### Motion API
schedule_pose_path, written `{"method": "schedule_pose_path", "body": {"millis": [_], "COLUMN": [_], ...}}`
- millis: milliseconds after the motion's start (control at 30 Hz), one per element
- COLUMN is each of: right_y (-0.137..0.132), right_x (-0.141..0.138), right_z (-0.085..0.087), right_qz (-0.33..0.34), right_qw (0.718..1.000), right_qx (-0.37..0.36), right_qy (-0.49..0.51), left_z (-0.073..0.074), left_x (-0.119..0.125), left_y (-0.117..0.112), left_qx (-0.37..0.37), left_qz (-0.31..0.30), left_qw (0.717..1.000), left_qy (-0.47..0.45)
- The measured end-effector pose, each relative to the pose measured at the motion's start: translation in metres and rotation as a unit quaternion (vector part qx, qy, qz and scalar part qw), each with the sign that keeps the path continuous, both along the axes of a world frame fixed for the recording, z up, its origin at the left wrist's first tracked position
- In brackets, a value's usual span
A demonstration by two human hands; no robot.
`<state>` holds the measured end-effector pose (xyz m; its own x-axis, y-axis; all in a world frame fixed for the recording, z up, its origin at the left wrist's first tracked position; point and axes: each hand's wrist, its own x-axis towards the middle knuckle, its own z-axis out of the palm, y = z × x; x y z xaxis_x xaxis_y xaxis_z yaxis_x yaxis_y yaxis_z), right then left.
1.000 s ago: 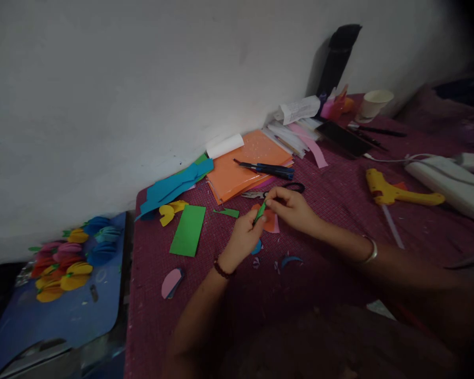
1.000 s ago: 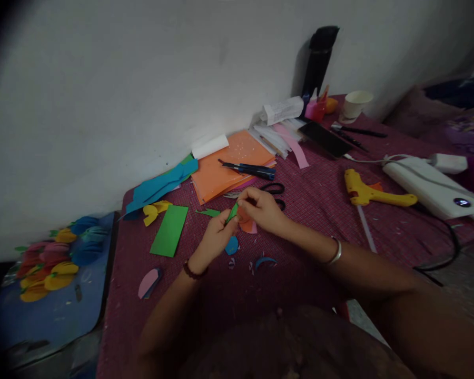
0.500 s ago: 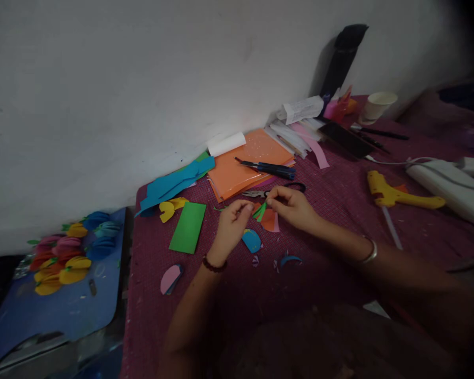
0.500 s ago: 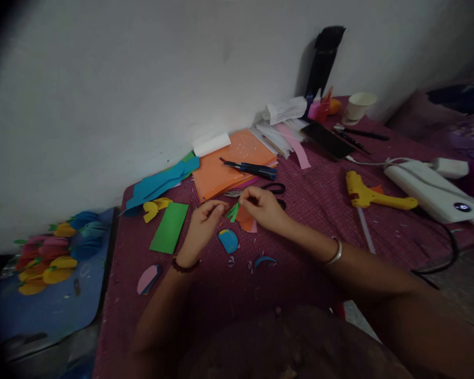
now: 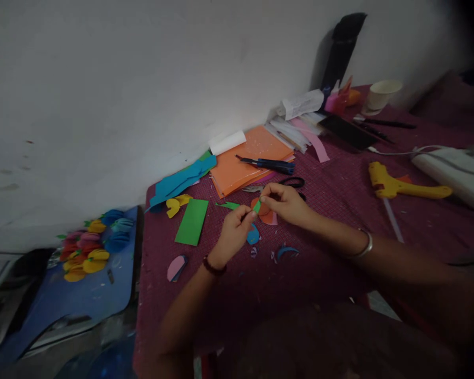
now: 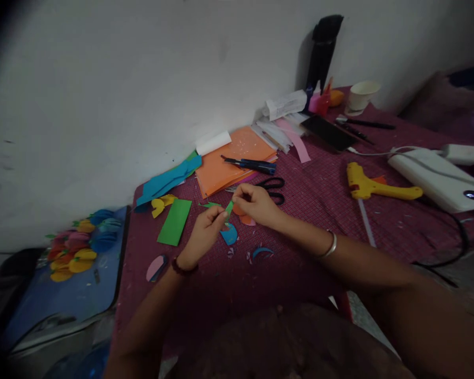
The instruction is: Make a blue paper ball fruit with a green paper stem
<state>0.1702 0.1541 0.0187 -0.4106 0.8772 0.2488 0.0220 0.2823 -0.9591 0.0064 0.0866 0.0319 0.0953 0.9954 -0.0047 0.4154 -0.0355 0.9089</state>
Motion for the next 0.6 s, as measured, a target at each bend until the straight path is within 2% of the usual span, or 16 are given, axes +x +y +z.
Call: {"method": "schedule_pose_path", "body": {"millis": [100,167,267,333,467,600], "right_y": [-0.003,-0.008,-0.018,-0.027,-0.044,-0.055], "right_x": [-0.001,-0.002,-0.006,-0.009,-0.014,-0.02], "right_z": [0.003,0.005,0.006,0.005,0.0,-0.002], "right_qz": [0.007,0.013,0.027,0.039,0.073,0.101], "right_qw": [1.0,1.0,0.998,0.992,0.963,0.954], "right_qx": [-0.015,-0.011,0.045,0.106,0.233,0.261], "right_qy": [0.014,0.015,-0.018,-0.057,-0.111,-0.106], "left_z": [0.002,0.001,0.0,-0.002,-0.009,-0.016], "left_x": [-0.012,-0.021,-0.026,-0.023,-0.011,-0.008], "left_y": [-0.021,-0.033,-0.046,-0.051,-0.055,-0.062], "left_qx": [0.004,0.016,0.049,0.047,-0.016,-0.038], "left_qz": [0.043,0.104,0.189,0.184,0.109,0.09], "left_qw": [0.999,0.994,0.981,0.981,0.977,0.969], "left_qy": [0.017,0.039,0.022,-0.035,-0.185,-0.229]}}
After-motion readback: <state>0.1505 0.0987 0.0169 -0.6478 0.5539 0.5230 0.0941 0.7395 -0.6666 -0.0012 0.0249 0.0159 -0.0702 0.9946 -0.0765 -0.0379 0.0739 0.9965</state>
